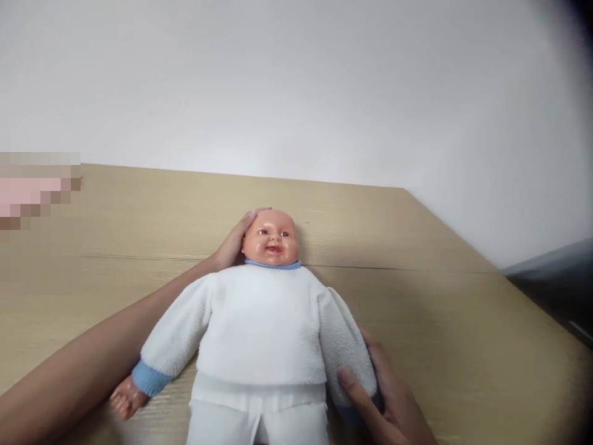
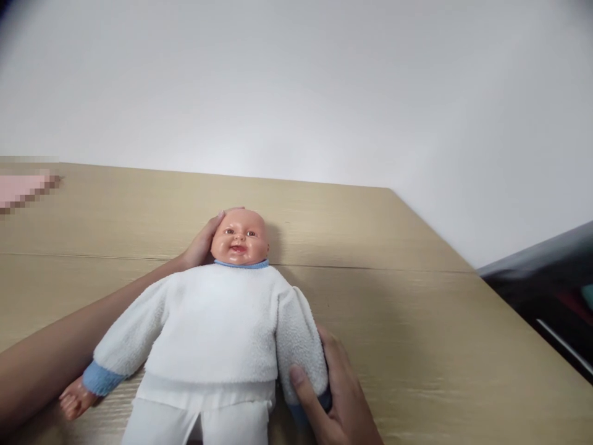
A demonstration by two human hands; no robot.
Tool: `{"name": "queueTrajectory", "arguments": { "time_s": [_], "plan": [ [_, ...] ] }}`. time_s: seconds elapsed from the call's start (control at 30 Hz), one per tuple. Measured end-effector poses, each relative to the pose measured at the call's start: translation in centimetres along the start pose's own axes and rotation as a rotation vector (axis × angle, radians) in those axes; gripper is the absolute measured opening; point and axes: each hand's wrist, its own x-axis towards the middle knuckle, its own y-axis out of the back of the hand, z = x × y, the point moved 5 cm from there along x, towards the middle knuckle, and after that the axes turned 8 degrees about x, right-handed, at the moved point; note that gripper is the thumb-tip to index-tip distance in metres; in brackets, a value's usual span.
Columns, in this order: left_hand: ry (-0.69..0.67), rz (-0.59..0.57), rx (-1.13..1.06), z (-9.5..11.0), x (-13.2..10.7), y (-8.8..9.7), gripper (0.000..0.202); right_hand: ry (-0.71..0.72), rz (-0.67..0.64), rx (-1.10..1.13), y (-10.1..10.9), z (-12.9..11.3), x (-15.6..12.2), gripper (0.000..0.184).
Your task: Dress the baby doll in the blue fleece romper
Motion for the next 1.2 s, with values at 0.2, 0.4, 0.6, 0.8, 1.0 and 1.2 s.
{"name": "queueTrajectory", "arguments": {
  "time_s": [0.2, 0.4, 0.6, 0.8, 1.0, 1.2],
  "plan": [
    [0.020, 0.011, 0.034, -0.1, -0.2, -0.2, 0.059, 0.002, 0.001, 0.018, -0.1, 0.6, -0.2, 0.058],
    [0.016, -0.034, 0.051, -0.2, 0.1, -0.1, 0.058, -0.034, -0.011, 0.036, -0.1, -0.5, 0.0, 0.061],
    [0.037, -0.034, 0.031, -0.8, 0.4, 0.2, 0.059, 0.028, 0.002, 0.027, -0.3, -2.3, 0.6, 0.054],
    [0.020, -0.043, 0.104, 0.7, -0.3, 0.3, 0.054, 0.085, 0.035, 0.063, -0.7, -3.0, 1.2, 0.063],
    [-0.270, 0.201, 0.713, 8.1, -4.6, 1.9, 0.047, 0.153, 0.106, 0.160, -1.3, -2.6, 1.1, 0.067],
    [-0.494, 0.099, 0.857, 12.0, -15.0, -6.7, 0.037, 0.515, 0.260, -0.180, -0.3, -6.0, 0.5, 0.045]
  ]
}}
